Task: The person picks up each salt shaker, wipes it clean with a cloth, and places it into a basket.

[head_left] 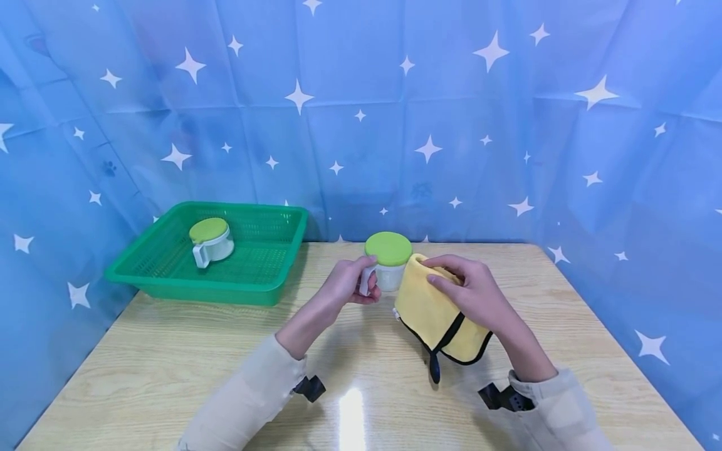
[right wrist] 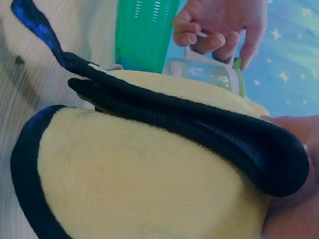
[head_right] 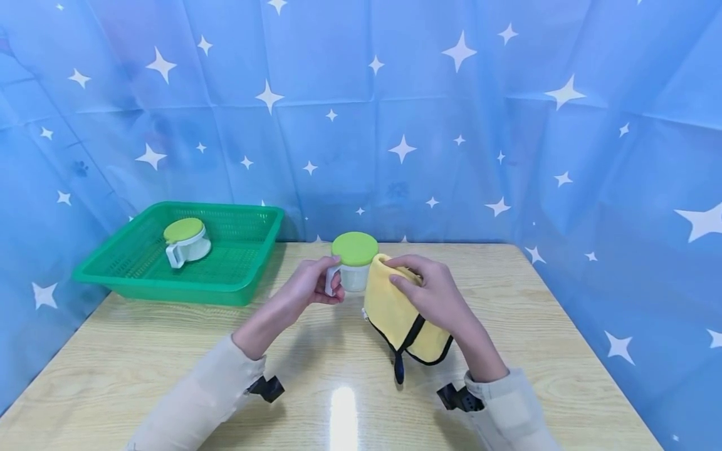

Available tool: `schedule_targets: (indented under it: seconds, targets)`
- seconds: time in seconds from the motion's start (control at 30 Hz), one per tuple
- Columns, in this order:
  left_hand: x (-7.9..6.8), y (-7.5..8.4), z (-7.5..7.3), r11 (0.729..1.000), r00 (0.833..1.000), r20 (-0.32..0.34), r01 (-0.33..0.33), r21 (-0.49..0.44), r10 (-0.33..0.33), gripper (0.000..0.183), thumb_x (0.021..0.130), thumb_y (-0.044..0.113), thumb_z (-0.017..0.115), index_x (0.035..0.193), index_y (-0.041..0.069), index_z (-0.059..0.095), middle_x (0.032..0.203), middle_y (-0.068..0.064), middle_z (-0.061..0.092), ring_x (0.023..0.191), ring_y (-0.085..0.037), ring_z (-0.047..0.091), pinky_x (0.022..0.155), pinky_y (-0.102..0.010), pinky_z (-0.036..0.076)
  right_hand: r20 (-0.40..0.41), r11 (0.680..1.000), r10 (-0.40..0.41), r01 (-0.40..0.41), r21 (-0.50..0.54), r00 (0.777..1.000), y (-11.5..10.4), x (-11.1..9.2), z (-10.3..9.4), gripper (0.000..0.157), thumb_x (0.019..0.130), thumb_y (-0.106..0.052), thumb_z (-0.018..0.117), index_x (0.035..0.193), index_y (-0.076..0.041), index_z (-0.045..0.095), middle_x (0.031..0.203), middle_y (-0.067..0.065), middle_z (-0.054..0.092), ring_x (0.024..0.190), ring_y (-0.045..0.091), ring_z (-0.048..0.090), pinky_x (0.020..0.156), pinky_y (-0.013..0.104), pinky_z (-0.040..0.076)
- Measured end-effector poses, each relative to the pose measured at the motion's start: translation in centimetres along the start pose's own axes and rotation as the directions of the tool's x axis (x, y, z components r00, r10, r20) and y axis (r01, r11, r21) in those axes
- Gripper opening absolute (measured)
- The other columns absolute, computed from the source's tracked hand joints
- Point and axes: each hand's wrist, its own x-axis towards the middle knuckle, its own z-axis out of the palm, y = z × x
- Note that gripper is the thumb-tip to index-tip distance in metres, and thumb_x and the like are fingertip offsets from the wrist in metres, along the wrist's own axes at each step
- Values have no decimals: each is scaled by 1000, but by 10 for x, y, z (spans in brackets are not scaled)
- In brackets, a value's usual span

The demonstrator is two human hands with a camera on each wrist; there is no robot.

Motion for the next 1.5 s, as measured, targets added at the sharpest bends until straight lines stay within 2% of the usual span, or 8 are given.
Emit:
schedule_targets:
  seconds: [0.13, 0.3, 0.5, 0.63, 0.83, 0.93, 1.17, 1.5]
  targets:
    - [2, -3, 5, 999, 1000, -16, -12, -51, 11, 48, 105, 36, 46, 65, 11, 54, 61, -1, 63, 63, -14, 66, 70, -30, 59, 21, 1000, -7, 7, 1, 1000, -5, -1, 2, 24, 98, -11, 70, 122, -10, 74, 117, 12, 74, 52, 4, 27, 51, 26, 35]
    - [2, -5, 10, 995, 999, -40, -33, -97, 30, 48, 105, 35, 45, 65, 11, 54, 60, -1, 62, 62, -13, 65, 69, -30, 59, 61, 1000, -24, 24, 2, 998, -10, -3, 9, 25, 98, -10, 69, 122, -11, 74, 118, 11, 74, 50, 3, 24, 50, 25, 33]
    - [0, -4, 15, 994, 998, -46, -44, -95, 40, 49, 105, 36, 45, 65, 10, 55, 59, -1, 62, 61, -13, 65, 68, -31, 59, 87, 998, -67, 66, 14, 994, -10, -3, 20, 28, 99, -10, 68, 127, -12, 72, 125, 11, 73, 48, 1, 22, 48, 24, 34]
    - [-3, -3, 17, 994, 998, -43, -57, -94, 53, 49, 105, 37, 45, 65, 9, 54, 60, -1, 62, 62, -12, 65, 68, -30, 58, 78, 998, -64, 65, -8, 995, -12, -3, 24, 28, 98, -9, 70, 126, -13, 74, 123, 10, 74, 49, 1, 22, 48, 24, 34]
    - [-6, 0, 16, 991, 996, -54, -75, -114, 69, 49, 105, 38, 46, 66, 10, 54, 60, -1, 61, 63, -13, 64, 72, -33, 59, 94, 999, -41, 44, -30, 995, -12, -2, 27, 27, 96, -8, 71, 123, -14, 75, 122, 7, 75, 65, 8, 46, 53, 25, 37]
    - [-7, 2, 15, 990, 996, -60, -78, -116, 71, 48, 104, 37, 46, 67, 9, 54, 60, -1, 62, 63, -14, 65, 73, -34, 60, 100, 999, -36, 39, -35, 994, -11, -2, 28, 27, 96, -9, 71, 123, -14, 75, 123, 6, 75, 72, 9, 51, 55, 25, 39]
    - [-7, 2, 13, 991, 996, -45, -81, -108, 76, 49, 105, 38, 45, 66, 10, 54, 60, -1, 62, 62, -14, 66, 72, -32, 59, 69, 999, -23, 25, -29, 997, -9, -4, 26, 28, 97, -10, 70, 125, -13, 73, 124, 8, 74, 50, 3, 24, 51, 25, 35]
    - [-9, 7, 6, 991, 994, -72, -85, -100, 78, 49, 104, 37, 47, 64, 9, 51, 59, -2, 60, 62, -14, 64, 68, -29, 58, 80, 999, 31, -28, -42, 996, -7, -1, 22, 29, 99, -13, 68, 128, -14, 72, 126, 9, 73, 49, 5, 25, 53, 27, 35]
